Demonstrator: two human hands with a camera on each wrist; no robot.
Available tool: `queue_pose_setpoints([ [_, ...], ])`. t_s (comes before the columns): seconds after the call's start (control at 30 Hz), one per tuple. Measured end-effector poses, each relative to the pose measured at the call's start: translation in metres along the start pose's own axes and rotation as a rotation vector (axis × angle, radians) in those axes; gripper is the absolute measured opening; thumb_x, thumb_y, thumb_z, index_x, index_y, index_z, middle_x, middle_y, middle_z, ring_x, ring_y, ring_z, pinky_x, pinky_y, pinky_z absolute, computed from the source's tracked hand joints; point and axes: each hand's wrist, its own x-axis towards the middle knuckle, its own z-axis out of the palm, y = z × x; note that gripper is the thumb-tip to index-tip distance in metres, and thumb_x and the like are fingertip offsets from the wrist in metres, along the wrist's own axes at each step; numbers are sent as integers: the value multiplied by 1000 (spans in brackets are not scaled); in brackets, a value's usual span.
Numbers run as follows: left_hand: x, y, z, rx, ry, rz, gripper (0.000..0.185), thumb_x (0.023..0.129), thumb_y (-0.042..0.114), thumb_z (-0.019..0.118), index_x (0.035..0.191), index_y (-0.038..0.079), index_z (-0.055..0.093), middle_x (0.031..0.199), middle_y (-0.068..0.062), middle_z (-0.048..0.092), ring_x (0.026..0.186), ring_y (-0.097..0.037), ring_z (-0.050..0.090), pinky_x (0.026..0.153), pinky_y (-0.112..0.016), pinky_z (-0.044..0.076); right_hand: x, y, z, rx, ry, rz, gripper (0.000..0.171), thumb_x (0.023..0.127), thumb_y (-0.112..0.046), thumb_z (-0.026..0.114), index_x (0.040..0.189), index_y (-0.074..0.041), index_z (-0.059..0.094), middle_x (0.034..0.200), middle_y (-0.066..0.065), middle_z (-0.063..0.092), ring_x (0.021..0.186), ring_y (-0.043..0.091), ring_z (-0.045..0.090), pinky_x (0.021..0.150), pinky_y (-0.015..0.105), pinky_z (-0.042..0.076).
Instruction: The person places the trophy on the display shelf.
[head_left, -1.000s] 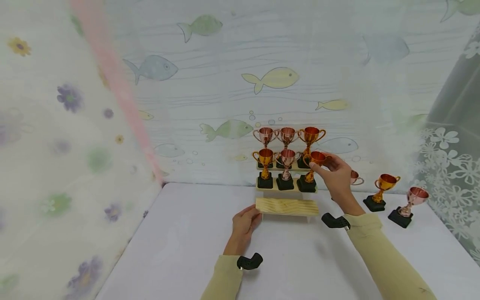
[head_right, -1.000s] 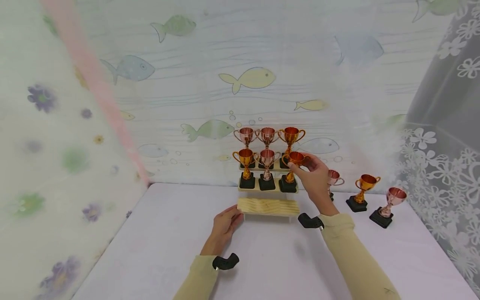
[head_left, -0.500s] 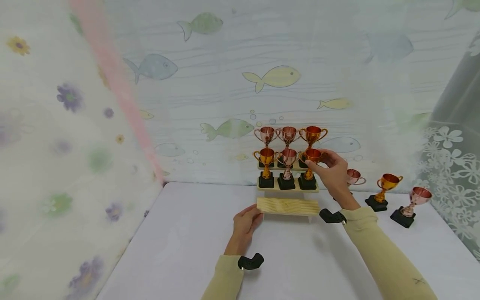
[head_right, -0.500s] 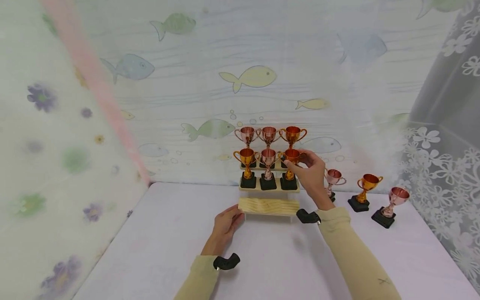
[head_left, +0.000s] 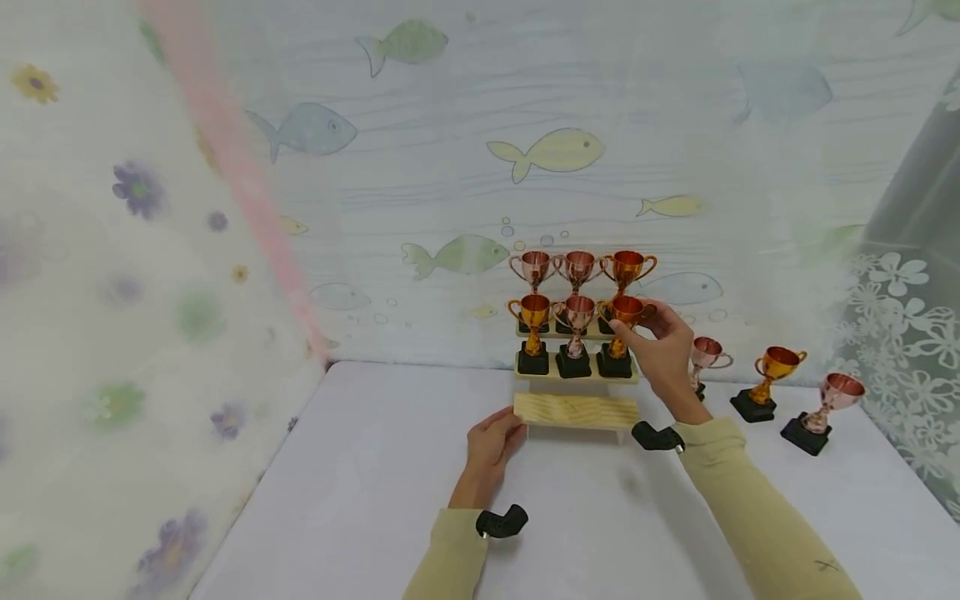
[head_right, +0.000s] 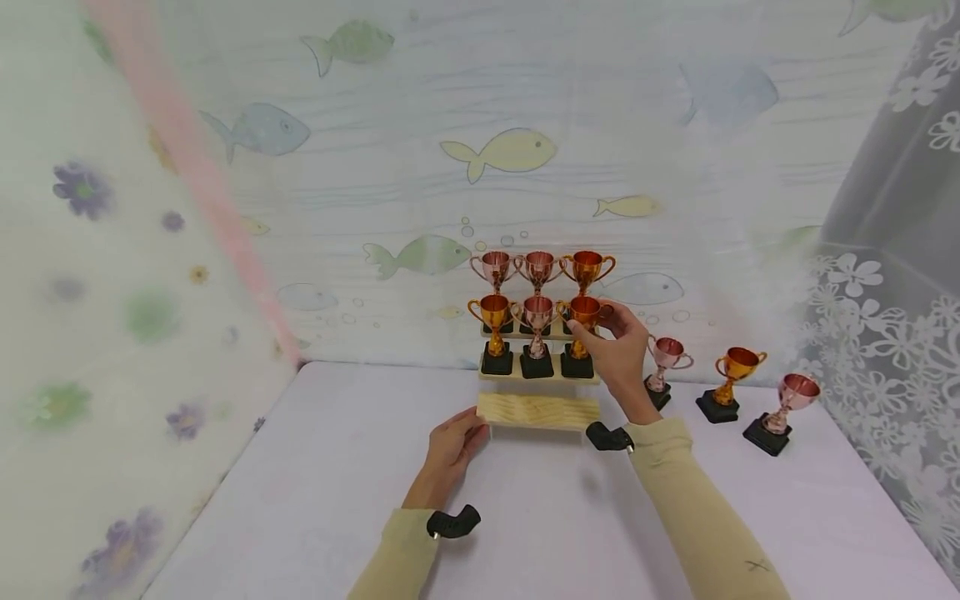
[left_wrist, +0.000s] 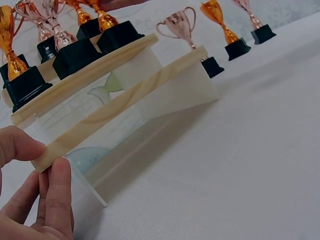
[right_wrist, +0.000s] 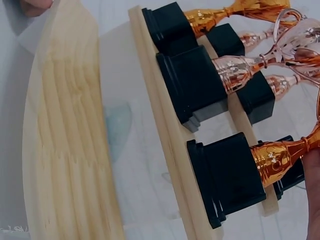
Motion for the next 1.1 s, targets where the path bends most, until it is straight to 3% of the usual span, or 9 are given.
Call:
queue_pose_setpoints([
  [0.17,-1,3,0,-4,-13,5,41,89,-6,65,127,-17,59,98,-10,69,83,-12,66,78,-23,60,-1,0,4,-6,20,-20,43,83,-4,82,122,4,66,100,-7,64,93,6,64,83,18,54],
  [0.27,-1,3,0,0,-9,6,41,89,-6,65,127,-16,59,98,-10,69,83,-12,66,78,-23,60,1,13,5,-8,37,3,44,83,-10,84,123,-1,67,102,-10,64,96,5,64,84,19,54],
  [0.43,-1,2,0,11,0,4,41,89,-5,65,127,-16,60,99,-11,69,84,-13,66,78,-23,60,-5,13,6,-2,40,80,46,83,-13,85,124,-4,64,107,-9,64,100,6,63,82,14,53],
  [0.73,-3,3,2,16,8,6,40,89,-6,65,127,-16,60,101,-12,69,84,-12,66,80,-25,60,-21,18,-9,25,1,211,69,86,-7,80,148,-8,50,142,12,58,119,11,61,96,17,53],
  [0.8,-2,2,2,13,14,2,40,89,-5,66,127,-15,60,101,-12,69,84,-12,66,80,-25,60,-28,19,-16,1,-27,197,70,88,-5,79,150,-7,47,146,16,55,121,10,61,98,18,52],
  [0.93,0,1,2,11,14,3,40,89,-6,65,127,-15,60,100,-12,69,83,-12,66,78,-23,60,-43,20,-33,-62,-94,86,67,89,1,75,149,-1,47,144,20,56,119,4,60,97,16,51],
  [1.1,2,0,2,10,8,12,40,88,-7,64,127,-16,60,96,-11,69,81,-11,66,74,-21,59,-65,20,-61,-139,-122,-40,56,88,8,71,141,3,54,131,-7,62,115,-5,59,93,13,51],
])
